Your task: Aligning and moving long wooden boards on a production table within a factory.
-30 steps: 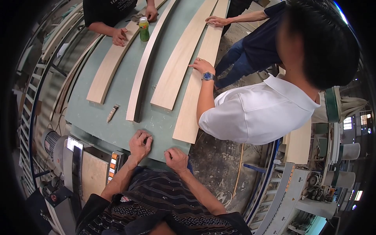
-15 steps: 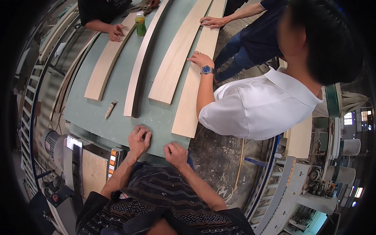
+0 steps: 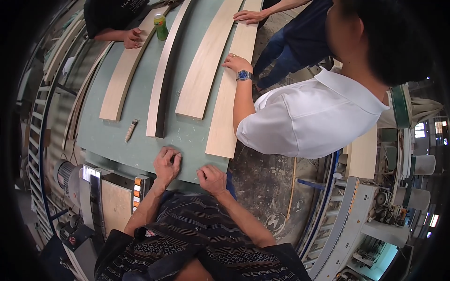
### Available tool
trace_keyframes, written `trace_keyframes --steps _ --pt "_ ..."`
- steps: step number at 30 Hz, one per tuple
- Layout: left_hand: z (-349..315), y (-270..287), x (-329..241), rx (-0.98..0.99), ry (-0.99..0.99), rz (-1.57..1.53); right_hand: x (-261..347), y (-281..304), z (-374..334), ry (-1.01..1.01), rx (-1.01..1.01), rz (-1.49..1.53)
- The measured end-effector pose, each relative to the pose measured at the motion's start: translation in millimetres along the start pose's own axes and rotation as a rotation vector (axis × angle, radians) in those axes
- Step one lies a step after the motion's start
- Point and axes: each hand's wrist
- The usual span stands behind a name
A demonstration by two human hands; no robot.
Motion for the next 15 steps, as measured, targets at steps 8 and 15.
trace_keyframes --steps 8,15 --pt "-1.0 -1.5 1.6 -0.013 -0.01 0.006 -1.2 -1.2 -0.2 -0.004 -0.011 0.007" --pt "-1.1 -1.2 1.0 0.008 -0.006 0.001 -0.6 0.1 1.2 0.041 -0.061 0.004"
Point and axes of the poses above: each hand's wrist, its own z-axis towards the middle knuckle, its own y-axis out of the back of the hand, x = y × z, and after that the axes turned 6 degrees about z, right-handed
